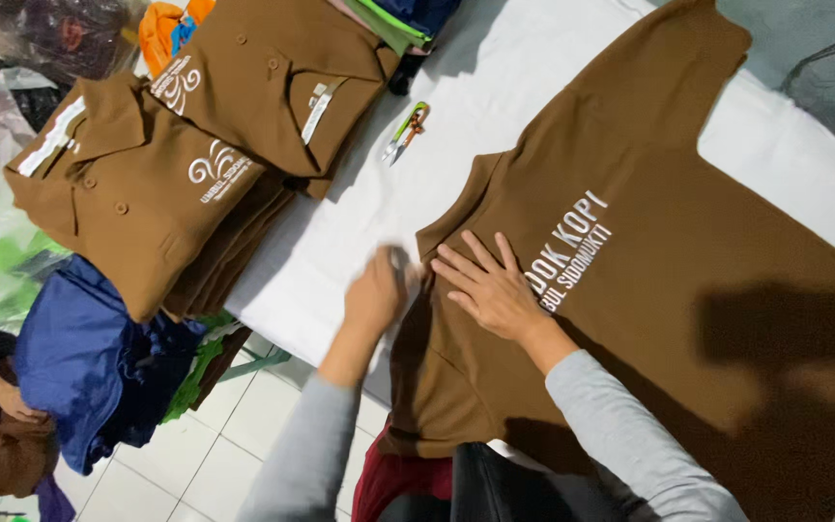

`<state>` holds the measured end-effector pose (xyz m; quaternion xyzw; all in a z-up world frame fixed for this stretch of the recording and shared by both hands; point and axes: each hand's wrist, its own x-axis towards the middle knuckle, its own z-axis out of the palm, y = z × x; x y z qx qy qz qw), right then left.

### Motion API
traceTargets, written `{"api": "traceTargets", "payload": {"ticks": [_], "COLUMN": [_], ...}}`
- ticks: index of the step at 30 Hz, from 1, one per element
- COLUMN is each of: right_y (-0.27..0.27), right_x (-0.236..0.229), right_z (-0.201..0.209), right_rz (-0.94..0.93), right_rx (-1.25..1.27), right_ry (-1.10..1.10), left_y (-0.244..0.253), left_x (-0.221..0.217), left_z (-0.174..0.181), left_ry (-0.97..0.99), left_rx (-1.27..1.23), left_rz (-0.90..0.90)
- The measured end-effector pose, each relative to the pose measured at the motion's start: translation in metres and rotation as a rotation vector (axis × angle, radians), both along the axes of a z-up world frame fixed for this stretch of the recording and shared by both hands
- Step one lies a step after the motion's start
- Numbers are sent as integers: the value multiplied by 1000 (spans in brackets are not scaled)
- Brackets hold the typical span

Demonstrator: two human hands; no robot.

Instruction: The person picks up a brown shirt, spreads it flat on an ironing board, and uses an iron to smooth the back of the shirt. They then fold the sleeves and the body of the shirt into a square, smoothing it by hand and with the iron, before placing it on top of a stack of similar shirts.

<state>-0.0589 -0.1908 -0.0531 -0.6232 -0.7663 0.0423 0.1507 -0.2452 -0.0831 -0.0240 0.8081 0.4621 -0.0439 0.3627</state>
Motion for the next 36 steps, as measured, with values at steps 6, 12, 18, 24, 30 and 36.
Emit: {"api": "traceTargets", "payload": {"ticks": [6, 12, 18, 24, 30, 36], "right_y": [3, -13, -90, -125, -126, -127], "right_x": [-6, -20, -64, -90, -92, -94], "right_z": [2, 4, 13, -1, 12, 11], "right_rz": [17, -30, -50, 18, 69, 76], "right_rx": [-86, -135, 192, 18, 28, 52], "right_ry": [-134, -60, 202, 75, -94, -108], "left_y": [-103, -109, -164, -222, -258, -253], "left_x": [-89, -88, -141, -131, -138, -101], "left_z": [-10, 15, -12, -48, -73, -76], "left_ry": [146, 102, 91, -263, -784, -766], "left_rx": [-294, -326, -491, -804, -1559, -1500], "left_rz": [283, 496, 516, 707, 1327, 1213]}}
